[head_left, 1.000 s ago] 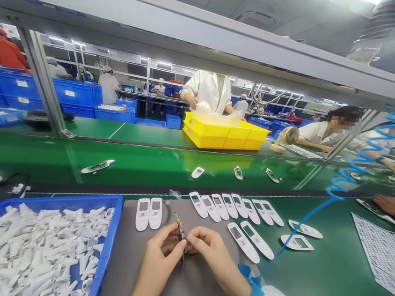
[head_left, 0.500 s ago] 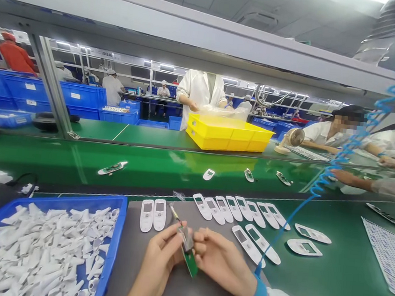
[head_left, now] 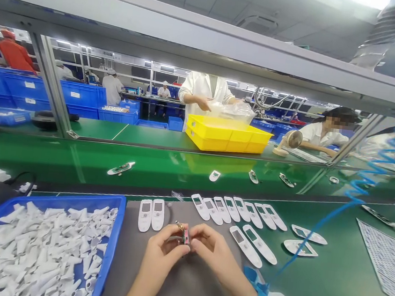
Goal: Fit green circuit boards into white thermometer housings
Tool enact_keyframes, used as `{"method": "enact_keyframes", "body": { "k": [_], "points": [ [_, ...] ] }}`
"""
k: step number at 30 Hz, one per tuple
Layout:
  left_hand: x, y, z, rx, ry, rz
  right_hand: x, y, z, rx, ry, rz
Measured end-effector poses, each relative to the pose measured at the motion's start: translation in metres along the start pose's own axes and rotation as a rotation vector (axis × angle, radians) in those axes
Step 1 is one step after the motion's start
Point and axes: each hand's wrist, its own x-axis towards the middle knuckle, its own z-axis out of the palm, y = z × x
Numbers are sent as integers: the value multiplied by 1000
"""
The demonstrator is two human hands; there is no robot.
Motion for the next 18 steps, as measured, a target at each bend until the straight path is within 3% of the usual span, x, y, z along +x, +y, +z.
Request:
{"method": "enact_keyframes", "body": {
  "k": [4,7,12,15,18],
  "points": [
    [-1,-3,2,26,-28,8,-1,-2,-2,63,27,34],
    [-1,-2,2,-1,-12,-68,-1,-2,-3,242,-53,120],
    [-7,2,6,-353,-103,-226,-3,-2,-3,563,-182,262],
    [-10,2,11,-554,-128,-220,-3,-1,0,647,-158,262],
    [-9,-1,14,-620,-66,-201,-2,2,3,684,-105,250]
  ]
}}
